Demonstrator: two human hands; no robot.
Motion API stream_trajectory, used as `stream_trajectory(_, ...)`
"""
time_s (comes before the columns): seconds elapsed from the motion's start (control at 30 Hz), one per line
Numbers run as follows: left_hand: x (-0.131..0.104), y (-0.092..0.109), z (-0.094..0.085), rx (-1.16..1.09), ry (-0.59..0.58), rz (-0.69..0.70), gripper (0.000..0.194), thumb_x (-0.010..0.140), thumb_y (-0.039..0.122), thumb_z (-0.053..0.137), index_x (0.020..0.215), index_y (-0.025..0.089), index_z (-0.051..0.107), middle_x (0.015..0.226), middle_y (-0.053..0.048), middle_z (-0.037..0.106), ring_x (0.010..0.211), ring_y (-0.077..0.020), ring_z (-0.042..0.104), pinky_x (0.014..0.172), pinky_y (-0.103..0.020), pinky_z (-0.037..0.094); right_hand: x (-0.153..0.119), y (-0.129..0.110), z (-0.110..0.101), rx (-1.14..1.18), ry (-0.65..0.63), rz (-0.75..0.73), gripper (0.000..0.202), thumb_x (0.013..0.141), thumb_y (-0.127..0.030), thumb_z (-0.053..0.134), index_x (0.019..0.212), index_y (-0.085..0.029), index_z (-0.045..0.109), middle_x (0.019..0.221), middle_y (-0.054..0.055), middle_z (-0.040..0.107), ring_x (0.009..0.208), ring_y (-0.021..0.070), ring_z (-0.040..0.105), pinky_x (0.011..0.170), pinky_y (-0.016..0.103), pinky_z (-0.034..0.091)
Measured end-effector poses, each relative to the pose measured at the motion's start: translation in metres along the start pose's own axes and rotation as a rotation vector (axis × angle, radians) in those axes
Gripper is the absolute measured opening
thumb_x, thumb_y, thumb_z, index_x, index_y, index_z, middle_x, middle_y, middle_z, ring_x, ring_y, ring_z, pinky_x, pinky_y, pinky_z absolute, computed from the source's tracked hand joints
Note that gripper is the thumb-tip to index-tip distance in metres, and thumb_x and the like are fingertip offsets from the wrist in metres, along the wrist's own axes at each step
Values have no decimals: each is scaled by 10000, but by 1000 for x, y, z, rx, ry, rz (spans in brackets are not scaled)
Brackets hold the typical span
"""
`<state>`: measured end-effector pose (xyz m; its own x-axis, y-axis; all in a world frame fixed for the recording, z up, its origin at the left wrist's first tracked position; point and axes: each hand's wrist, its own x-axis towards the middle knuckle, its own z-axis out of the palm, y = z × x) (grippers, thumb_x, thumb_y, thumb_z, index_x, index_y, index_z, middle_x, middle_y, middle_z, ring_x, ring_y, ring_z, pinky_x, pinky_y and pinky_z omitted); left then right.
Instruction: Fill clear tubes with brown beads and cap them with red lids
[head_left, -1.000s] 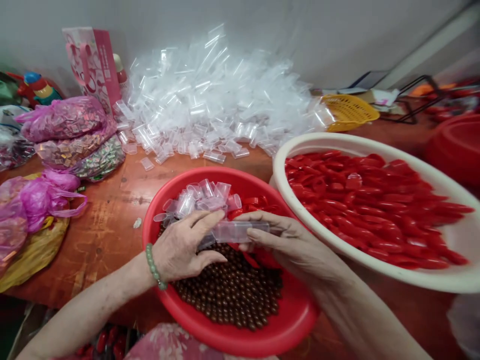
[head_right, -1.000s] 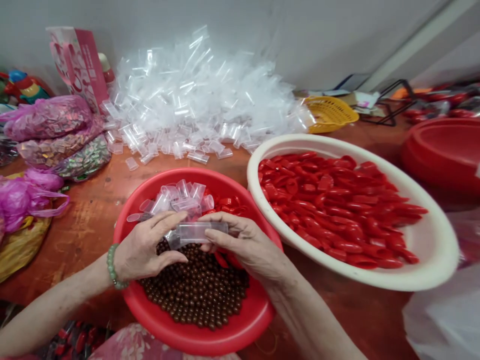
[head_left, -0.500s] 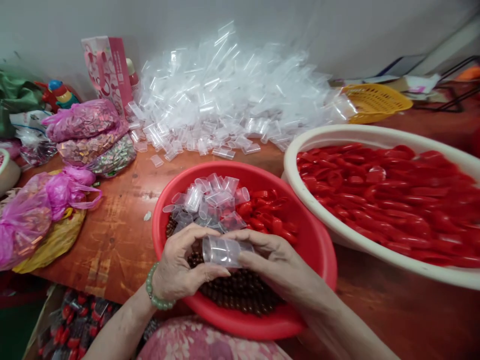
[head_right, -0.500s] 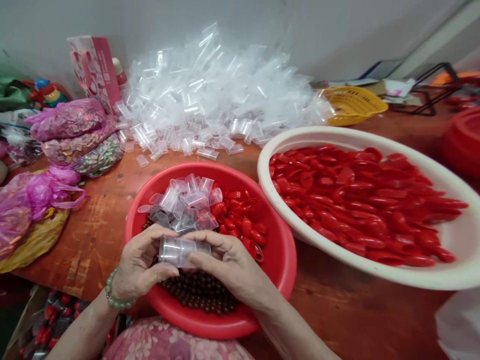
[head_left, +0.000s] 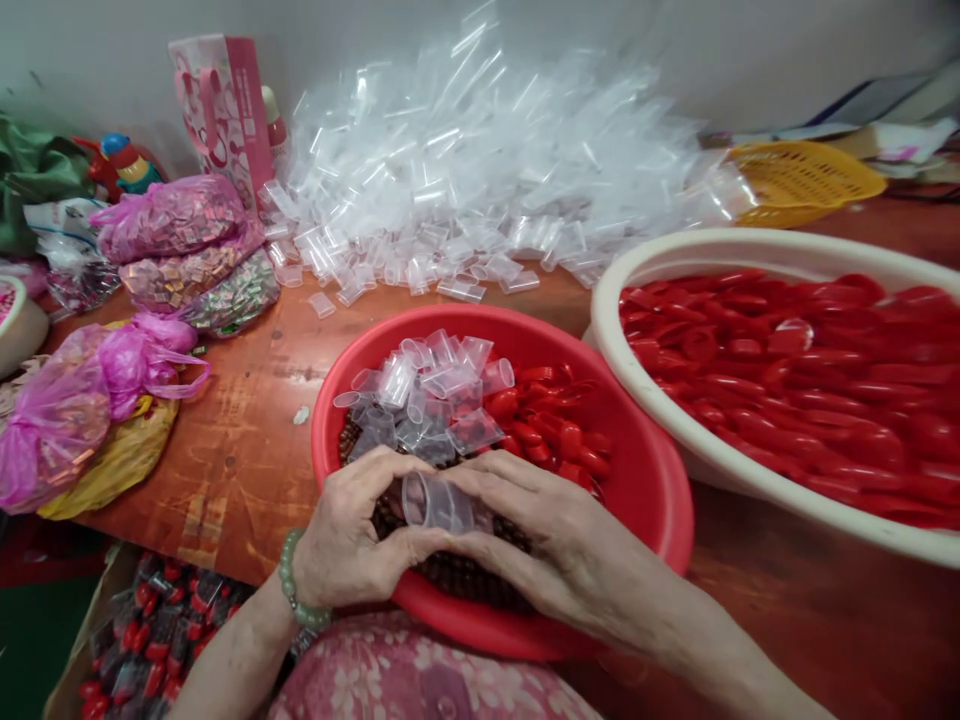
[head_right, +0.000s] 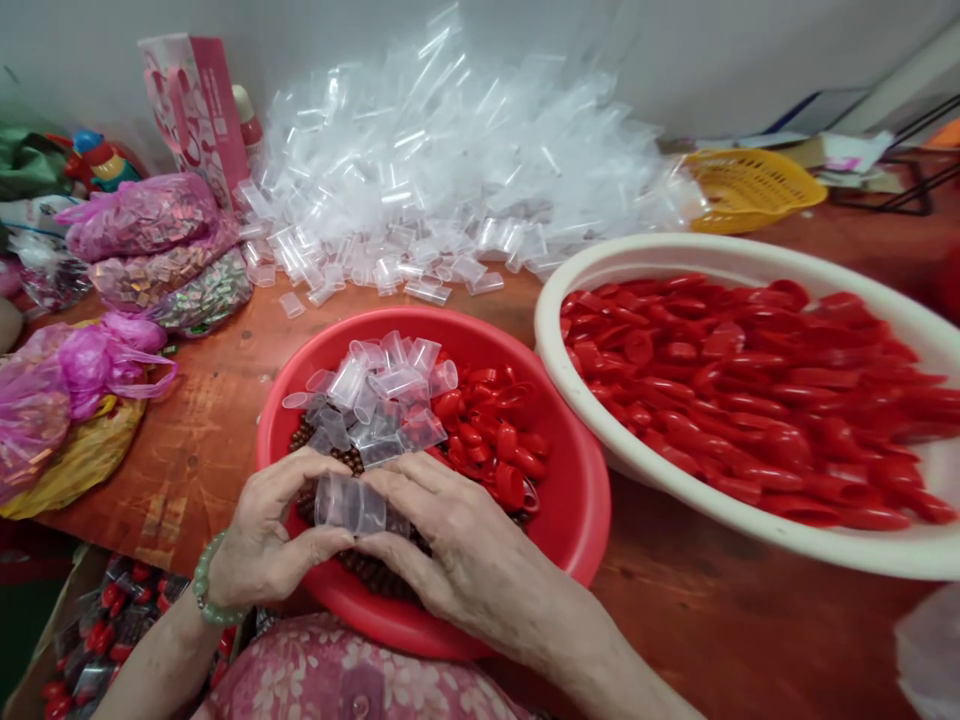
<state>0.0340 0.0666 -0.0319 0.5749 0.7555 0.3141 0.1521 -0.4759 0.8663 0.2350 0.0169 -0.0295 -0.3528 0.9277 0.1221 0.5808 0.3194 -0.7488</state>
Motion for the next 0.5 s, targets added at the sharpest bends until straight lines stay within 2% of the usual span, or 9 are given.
stream_trajectory(0.1, 7, -1, -14, -47, 109, -89, 254, 860, 318, 623, 1054, 159, 583, 886, -50, 660, 739, -142, 627, 673, -249, 506, -14, 7, 4, -99, -1, 82, 207, 940, -320, 513, 1073, -200, 616, 999, 82, 652, 879, 191, 636, 786, 320, 534)
stream_trajectory(0.17, 19, -5, -26, 45, 149, -77, 269, 854, 299, 636, 1075, 158, 576, 908, -48, 658, 745, -137, 621, 697, -252, 502, -22, 12, 10, -166, -43, 121, 234, 939, -303, 517, 1122, -188, 605, 1012, 86, 653, 893, 190, 648, 793, 314, 542)
stream_trajectory(0.23, 37, -13, -34, 262, 81, -8, 302, 814, 340, 681, 1021, 134, 606, 856, -51, 655, 717, -144, 594, 706, -274, 491, -26, 14, 16, -259, -117, 143, 245, 925, -271, 535, 1139, -173, 602, 1030, 99, 653, 904, 200, 659, 783, 319, 550)
stream_trajectory(0.3, 54, -25, -36, 478, 14, 29, 338, 799, 386, 689, 989, 115, 623, 805, -53, 653, 693, -154, 579, 687, -288, 481, -25, 15, 20, -398, -193, 179, 199, 897, -228, 557, 1066, -150, 629, 976, 105, 656, 841, 214, 669, 717, 326, 554)
stream_trajectory(0.4, 73, -43, -29, 686, -106, 23, 407, 805, 405, 674, 1064, 97, 610, 866, -81, 674, 773, -197, 617, 704, -307, 491, -18, 15, 20, -595, -308, 266, 109, 863, -154, 548, 898, -140, 650, 842, 91, 647, 693, 207, 653, 588, 308, 519)
stream_trajectory(0.5, 80, -55, -18, 840, -169, -11, 439, 834, 353, 645, 1186, 105, 561, 1002, -111, 688, 930, -242, 642, 787, -333, 497, -7, 16, 20, -686, -415, 299, 227, 820, -17, 465, 839, -141, 653, 818, 95, 656, 686, 209, 649, 595, 306, 498)
